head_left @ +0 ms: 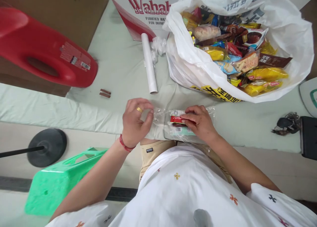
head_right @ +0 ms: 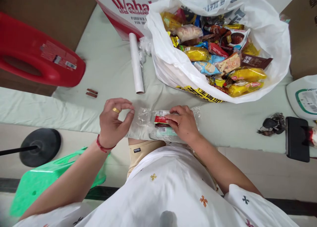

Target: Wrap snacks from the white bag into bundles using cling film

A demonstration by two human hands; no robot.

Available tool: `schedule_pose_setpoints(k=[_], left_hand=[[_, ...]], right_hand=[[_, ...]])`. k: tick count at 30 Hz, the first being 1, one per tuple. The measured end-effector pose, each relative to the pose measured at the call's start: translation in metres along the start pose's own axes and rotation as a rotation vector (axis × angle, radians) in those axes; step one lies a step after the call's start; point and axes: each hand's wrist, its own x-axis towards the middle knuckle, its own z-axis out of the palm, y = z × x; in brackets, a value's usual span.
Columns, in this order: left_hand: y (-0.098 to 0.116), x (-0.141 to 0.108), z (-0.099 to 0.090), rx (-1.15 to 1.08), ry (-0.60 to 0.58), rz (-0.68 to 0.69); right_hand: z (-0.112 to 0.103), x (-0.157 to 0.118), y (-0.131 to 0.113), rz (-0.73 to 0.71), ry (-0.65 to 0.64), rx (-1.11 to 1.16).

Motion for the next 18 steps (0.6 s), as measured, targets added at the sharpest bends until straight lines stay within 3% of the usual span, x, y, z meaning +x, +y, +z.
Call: schedule_pose_setpoints(k=[2,4,7,11,14,18], left_hand=[[0.018,0.010,0.003,-0.226,-0.146,0.194],[0.031,0.024,0.012,-0.412,-0.327,0.287],[0.033,0.045,0.034,-0.443,-0.517,0.238],[0.019,0.063,0.053,-0.322,-0.733,0.083],[0.010,0.064,0.054,-0.324,-0.835,0.073],[0.004,0.054,0.051,-0.472,-0.813,0.089]], right_hand=[[0.000,0.000,0.000,-0.011,0.018,-0.001],[0.000,0.001,0.000,-0.017,0.023,-0.001],[-0.001,0.001,-0.001,-0.024,0.014,-0.013],[-0.001,0.000,-0.002,-0.019,0.007,-0.028],[-0.001,0.000,-0.002,-0.015,0.000,-0.023],[0.000,0.001,-0.002,-0.005,0.003,-0.020]])
